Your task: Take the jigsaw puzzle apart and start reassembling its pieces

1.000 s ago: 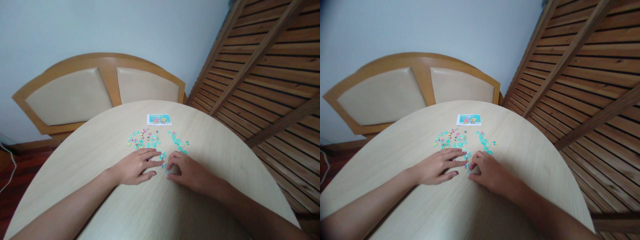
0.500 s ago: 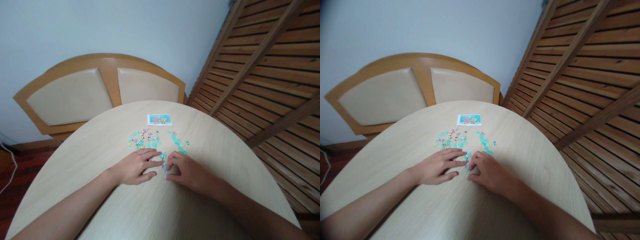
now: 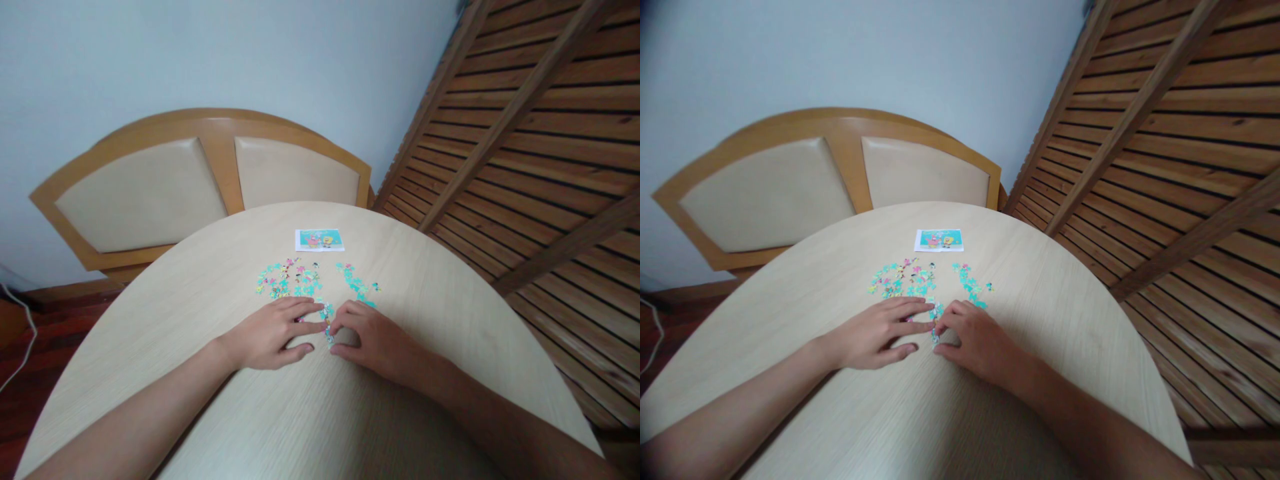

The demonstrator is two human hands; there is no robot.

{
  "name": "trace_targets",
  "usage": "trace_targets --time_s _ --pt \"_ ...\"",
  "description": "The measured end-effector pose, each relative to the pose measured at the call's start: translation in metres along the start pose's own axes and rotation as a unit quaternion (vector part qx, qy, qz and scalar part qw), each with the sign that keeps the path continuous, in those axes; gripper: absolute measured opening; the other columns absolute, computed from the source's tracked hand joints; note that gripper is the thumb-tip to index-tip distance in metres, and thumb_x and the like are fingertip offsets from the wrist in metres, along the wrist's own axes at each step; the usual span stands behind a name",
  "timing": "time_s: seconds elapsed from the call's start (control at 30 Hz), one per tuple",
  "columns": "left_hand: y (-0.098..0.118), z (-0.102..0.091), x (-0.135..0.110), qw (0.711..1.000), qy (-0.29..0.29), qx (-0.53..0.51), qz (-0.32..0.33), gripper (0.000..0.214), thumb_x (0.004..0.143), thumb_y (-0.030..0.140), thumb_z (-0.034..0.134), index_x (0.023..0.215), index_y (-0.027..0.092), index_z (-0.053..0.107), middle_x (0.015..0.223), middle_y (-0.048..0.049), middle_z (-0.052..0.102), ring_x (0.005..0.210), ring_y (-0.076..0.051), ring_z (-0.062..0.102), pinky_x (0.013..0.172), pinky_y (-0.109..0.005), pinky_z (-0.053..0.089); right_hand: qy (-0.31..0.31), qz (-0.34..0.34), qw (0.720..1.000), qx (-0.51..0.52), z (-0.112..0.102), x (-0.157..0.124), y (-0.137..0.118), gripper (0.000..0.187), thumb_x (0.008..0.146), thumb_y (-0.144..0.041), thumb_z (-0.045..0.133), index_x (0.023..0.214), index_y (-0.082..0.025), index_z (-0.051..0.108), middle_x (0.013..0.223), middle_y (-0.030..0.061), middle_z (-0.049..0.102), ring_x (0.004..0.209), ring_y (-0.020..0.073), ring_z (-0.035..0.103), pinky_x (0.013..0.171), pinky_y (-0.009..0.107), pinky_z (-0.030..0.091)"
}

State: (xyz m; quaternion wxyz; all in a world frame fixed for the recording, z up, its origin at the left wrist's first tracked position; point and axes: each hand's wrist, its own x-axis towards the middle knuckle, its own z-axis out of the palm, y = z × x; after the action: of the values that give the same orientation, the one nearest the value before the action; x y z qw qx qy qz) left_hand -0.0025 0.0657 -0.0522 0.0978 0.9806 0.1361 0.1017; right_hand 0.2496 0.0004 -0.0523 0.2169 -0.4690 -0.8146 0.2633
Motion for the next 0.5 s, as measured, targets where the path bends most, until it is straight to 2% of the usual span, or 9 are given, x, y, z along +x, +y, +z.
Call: trace_targets --time_s 0.5 --pt "-0.0016 0.0006 -0.0012 1.000 0.002 -0.001 0.001 0.046 0.097 0.038 0.055 0.142 0.028 0.054 0.154 -0.0098 0.045 0.138 -0.030 0.047 0.115 -0.051 0.040 0.001 -0.012 0.999 -0.035 -0.0027 -0.0001 -0.0056 0.012 0.081 -0.021 0.079 0.087 -0.018 0.069 0.096 0.0036 0.065 0.094 0.0195 0.061 0.085 0.032 0.045"
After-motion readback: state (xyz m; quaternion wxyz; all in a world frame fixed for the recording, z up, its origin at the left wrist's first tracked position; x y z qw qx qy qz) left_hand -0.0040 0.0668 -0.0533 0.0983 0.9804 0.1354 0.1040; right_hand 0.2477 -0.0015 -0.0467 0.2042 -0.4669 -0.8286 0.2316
